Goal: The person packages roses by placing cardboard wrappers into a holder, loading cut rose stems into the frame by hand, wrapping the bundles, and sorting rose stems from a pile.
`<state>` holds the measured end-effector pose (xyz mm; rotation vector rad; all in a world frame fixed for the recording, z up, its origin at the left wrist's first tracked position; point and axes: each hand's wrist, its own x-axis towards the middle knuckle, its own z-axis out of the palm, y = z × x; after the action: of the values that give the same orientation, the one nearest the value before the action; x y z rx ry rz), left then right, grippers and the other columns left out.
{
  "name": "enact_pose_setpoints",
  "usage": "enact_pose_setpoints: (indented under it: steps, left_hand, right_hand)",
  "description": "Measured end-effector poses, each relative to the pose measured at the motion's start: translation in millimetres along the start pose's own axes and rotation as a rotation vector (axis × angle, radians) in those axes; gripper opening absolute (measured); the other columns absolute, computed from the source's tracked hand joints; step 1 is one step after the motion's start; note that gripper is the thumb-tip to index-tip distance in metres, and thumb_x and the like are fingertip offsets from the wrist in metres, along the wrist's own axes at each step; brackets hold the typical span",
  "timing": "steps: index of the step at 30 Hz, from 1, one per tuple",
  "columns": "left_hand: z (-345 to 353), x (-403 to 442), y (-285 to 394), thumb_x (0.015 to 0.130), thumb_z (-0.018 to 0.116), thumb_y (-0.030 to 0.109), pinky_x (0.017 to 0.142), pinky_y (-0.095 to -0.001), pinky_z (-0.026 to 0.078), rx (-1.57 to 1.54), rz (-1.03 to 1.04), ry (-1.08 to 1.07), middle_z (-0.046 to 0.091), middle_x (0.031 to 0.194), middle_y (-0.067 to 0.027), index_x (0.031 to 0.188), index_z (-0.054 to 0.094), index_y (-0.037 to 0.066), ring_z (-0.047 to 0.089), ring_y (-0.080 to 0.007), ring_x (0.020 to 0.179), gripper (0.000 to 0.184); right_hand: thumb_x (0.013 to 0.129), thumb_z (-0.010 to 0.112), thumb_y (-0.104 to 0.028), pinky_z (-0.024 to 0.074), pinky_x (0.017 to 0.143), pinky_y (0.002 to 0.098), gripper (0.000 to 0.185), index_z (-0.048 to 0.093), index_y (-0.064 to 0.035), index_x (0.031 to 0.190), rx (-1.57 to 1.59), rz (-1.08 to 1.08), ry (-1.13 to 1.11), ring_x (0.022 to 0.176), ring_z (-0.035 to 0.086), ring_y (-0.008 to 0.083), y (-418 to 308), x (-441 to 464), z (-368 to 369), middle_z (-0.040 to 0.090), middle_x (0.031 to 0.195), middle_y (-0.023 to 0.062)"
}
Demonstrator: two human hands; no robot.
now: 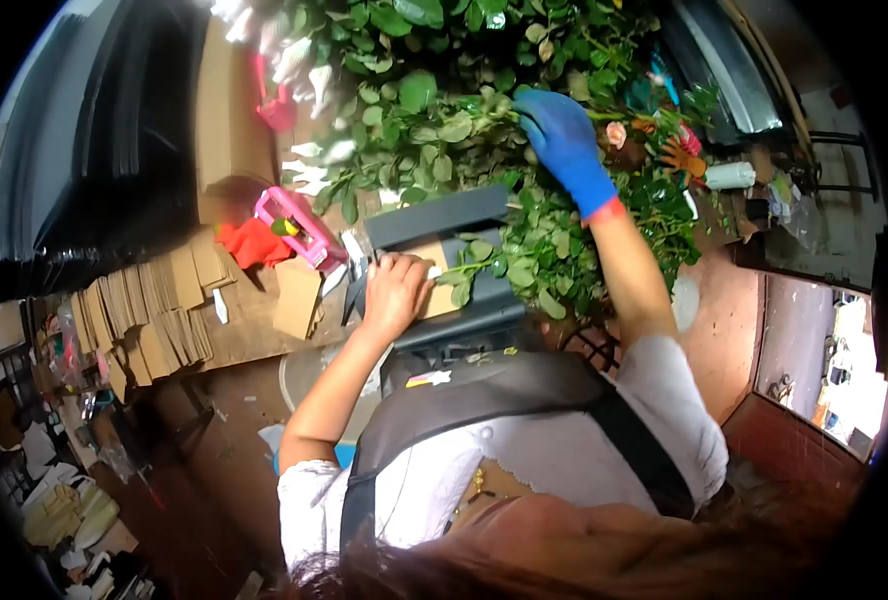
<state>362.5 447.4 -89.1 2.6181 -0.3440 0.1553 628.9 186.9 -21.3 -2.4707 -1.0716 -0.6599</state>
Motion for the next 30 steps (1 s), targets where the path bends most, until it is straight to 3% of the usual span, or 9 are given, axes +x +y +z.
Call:
enact_pose_setpoints:
  steps: [2,6,8,13,14,17,23,25,30]
  left_hand:
    - [10.3,-1.5,-5.2,0.081,0.074,0.015,0.085,-0.046,0.044,-0.059,0.056,0.065,0.064,0.107,-0.0061,0.109,0.066,0.01,0.056,-0.0297,0.105,0.029]
    - [10.7,-1.5,-11.2,0.082,0.072,0.012,0.084,-0.0421,0.05,-0.116,0.128,-0.009,0.063,0.098,-0.0102,0.104,0.065,0.007,0.061,-0.0326,0.096,0.024]
    - [4.4,-2.1,-9.4,0.084,0.072,0.013,0.081,-0.0433,0.053,-0.199,0.108,-0.019,0.064,0.1,-0.0094,0.107,0.067,0.009,0.062,-0.0335,0.093,0.024]
    - [27.4,-7.1,-51.9,0.088,0.073,0.012,0.082,-0.031,0.054,-0.567,-0.13,-0.243,0.068,0.103,-0.0081,0.119,0.07,0.007,0.067,-0.021,0.094,0.032]
    - [16.9,-5.1,-37.8,0.089,0.073,0.009,0.083,-0.0295,0.054,-0.652,-0.094,-0.151,0.068,0.105,-0.0071,0.117,0.074,0.008,0.067,-0.0202,0.096,0.029]
    - [13.0,-6.1,-35.3,0.088,0.074,0.01,0.083,-0.0297,0.054,-0.712,-0.111,-0.168,0.068,0.108,-0.0083,0.113,0.077,0.009,0.067,-0.0184,0.096,0.025]
    - [1.8,-17.4,-24.8,0.076,0.082,0.021,0.097,-0.0395,0.049,-0.417,0.116,-0.171,0.065,0.126,-0.0088,0.117,0.074,0.015,0.059,-0.0309,0.113,0.042]
    - [0.4,-19.0,-16.6,0.076,0.08,0.019,0.096,-0.0395,0.048,-0.427,0.105,-0.175,0.065,0.127,-0.0089,0.114,0.075,0.016,0.058,-0.0313,0.112,0.038]
    - [-2.5,-17.2,-20.9,0.076,0.079,0.022,0.099,-0.0404,0.045,-0.463,0.142,-0.262,0.061,0.137,-0.0066,0.108,0.076,0.016,0.055,-0.0305,0.111,0.033]
  right_hand:
    - [0.089,0.065,-0.014,0.0506,0.09,0.0435,0.026,0.065,-0.0098,0.114,0.032,-0.051,0.021,0.103,0.062,0.0354,-1.7,-12.3,-23.2,0.067,0.115,0.0108]
    - [0.089,0.064,-0.009,0.0507,0.095,0.0406,0.027,0.068,-0.007,0.116,0.35,0.292,0.047,0.109,0.064,0.0331,-11.7,-45.4,-68.1,0.068,0.117,0.0125]
    - [0.091,0.064,-0.011,0.0507,0.096,0.0405,0.026,0.068,-0.0071,0.116,0.307,0.129,-0.082,0.111,0.065,0.0325,-18.5,-56.4,-114.3,0.068,0.119,0.0136]
    - [0.09,0.065,-0.012,0.0517,0.093,0.0415,0.021,0.069,-0.0079,0.11,0.465,0.221,-0.569,0.104,0.065,0.0334,-14.4,-126.7,-155.1,0.069,0.111,0.0127]
    - [0.09,0.066,-0.012,0.0521,0.091,0.0418,0.019,0.069,-0.0084,0.108,0.457,0.254,-0.664,0.102,0.065,0.0334,-12.3,-139.6,-158.7,0.069,0.108,0.0123]
    - [0.087,0.067,-0.014,0.0526,0.086,0.0431,0.016,0.068,-0.0087,0.102,0.287,0.331,-0.792,0.099,0.065,0.0336,1.1,-181.1,-148.2,0.069,0.105,0.0098]
    - [0.086,0.067,-0.028,0.053,0.08,0.0459,0.025,0.068,-0.0155,0.108,-0.285,0.233,-0.935,0.089,0.067,0.0333,-10.8,-158.2,-117.8,0.068,0.099,0.011]
    - [0.088,0.065,-0.029,0.0532,0.081,0.0468,0.025,0.068,-0.0157,0.109,-0.043,0.163,-0.486,0.091,0.067,0.034,-12.5,-124.4,-87.2,0.069,0.102,0.0112]
    - [0.09,0.062,-0.027,0.054,0.083,0.0465,0.028,0.066,-0.0161,0.116,0.124,0.084,-0.26,0.095,0.068,0.0337,-2.8,-37.1,62.8,0.07,0.106,0.0122]
